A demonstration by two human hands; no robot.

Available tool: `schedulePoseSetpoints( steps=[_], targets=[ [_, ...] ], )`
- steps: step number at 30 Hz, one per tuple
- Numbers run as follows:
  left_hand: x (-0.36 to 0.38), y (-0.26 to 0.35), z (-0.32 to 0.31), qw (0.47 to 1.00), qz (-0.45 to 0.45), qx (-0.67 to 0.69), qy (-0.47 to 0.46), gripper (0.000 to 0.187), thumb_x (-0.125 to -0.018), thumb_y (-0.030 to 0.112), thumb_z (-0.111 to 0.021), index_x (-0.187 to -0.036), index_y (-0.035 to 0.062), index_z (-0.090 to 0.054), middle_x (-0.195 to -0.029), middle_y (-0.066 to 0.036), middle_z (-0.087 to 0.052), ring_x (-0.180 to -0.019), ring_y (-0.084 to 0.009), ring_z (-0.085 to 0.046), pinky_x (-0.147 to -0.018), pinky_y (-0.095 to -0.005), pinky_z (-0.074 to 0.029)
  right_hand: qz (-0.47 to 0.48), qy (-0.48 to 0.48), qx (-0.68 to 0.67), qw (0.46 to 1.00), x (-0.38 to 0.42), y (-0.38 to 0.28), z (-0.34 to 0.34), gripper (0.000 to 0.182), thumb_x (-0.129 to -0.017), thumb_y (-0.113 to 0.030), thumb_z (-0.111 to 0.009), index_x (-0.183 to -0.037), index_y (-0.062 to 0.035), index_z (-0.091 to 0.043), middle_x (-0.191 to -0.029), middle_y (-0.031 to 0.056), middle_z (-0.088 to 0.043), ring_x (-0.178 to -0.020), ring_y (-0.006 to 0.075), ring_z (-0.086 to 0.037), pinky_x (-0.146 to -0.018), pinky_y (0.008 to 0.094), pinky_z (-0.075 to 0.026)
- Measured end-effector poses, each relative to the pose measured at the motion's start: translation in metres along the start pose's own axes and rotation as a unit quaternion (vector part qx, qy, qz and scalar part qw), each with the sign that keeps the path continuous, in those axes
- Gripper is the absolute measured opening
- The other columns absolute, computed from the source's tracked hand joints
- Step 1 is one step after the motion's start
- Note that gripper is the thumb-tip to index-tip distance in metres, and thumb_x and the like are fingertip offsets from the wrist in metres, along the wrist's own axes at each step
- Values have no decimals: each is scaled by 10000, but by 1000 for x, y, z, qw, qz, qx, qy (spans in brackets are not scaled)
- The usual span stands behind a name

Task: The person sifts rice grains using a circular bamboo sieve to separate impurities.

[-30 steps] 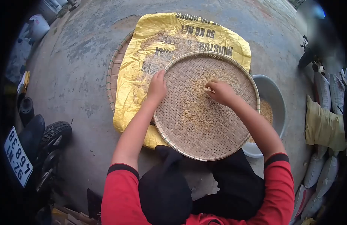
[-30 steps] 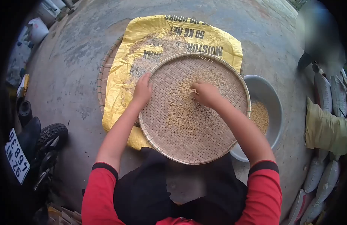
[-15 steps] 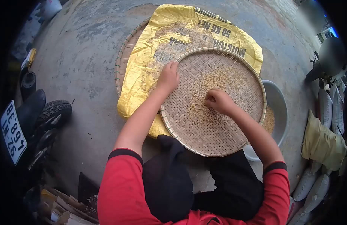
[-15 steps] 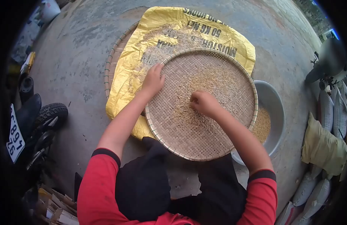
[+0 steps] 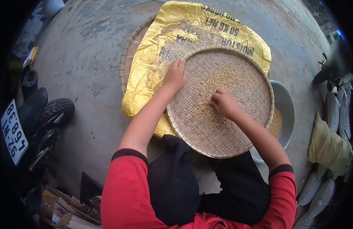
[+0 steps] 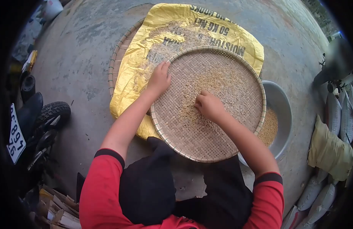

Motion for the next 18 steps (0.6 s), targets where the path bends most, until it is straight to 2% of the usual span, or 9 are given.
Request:
schedulePoseSetpoints(
  steps=[7, 10, 11, 14, 16, 18],
  targets=[
    [0, 2, 1, 1000, 11, -1, -12, 453, -832, 126, -547, -1253, -4, -443, -1305, -216, -432, -1199, -343, -436, -1006, -393, -380, 19, 13, 36, 999, 0, -2, 5, 123, -810, -197, -638, -840, -88, -589, -889, 70, -535, -833, 269, -571, -721, 374, -479],
    [0, 2, 1, 1000, 11, 0, -18, 449, -836, 123, -540, -1255, -4, -442, -1306, -217, -430, -1203, -341, -434, -1011, -394, -376, 8, 57, 26, 998, 11, 1, 54, 130, -823, -195, -629, -835, -76, -576, -870, 87, -531, -806, 282, -562, -707, 386, -461],
    [0, 2, 2, 1000, 6, 2, -16, 430, -837, 115, -523, -1244, -2, -444, -1301, -221, -434, -1199, -342, -439, -1005, -406, -386, -27, 68, 0, 997, 19, 5, 82, 128, -829, -179, -625, -835, -65, -568, -873, 98, -528, -804, 281, -562, -700, 382, -451],
    [0, 0, -2, 1000, 2, -10, -17, 426, -842, 120, -516, -1243, -2, -443, -1310, -224, -426, -1212, -346, -429, -1012, -405, -381, -67, 119, -43, 990, 58, 59, 145, 113, -819, -83, -627, -838, -8, -545, -795, 86, -508, -700, 177, -496, -653, 300, -423],
    [0, 0, -1, 1000, 5, -10, -17, 425, -843, 121, -513, -1244, -2, -442, -1313, -225, -422, -1217, -348, -425, -1013, -406, -381, -189, 155, -150, 958, 102, 138, 166, 111, -798, -47, -635, -820, -6, -535, -751, 69, -527, -664, 148, -491, -632, 287, -420],
    [1, 2, 0, 1000, 8, -7, -16, 425, -845, 122, -509, -1245, -3, -440, -1317, -225, -419, -1222, -350, -420, -1015, -406, -380, -289, 152, -73, 942, 151, 215, 168, 131, -784, -42, -648, -819, -7, -527, -701, 35, -514, -639, 113, -474, -603, 272, -413]
  ],
)
Point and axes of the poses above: each hand's wrist, its own x-axis away from the middle knuckle, its own z-axis out of the back of the hand, y = z × x, the point moved 9 cm from there along -x, towards the middle knuckle
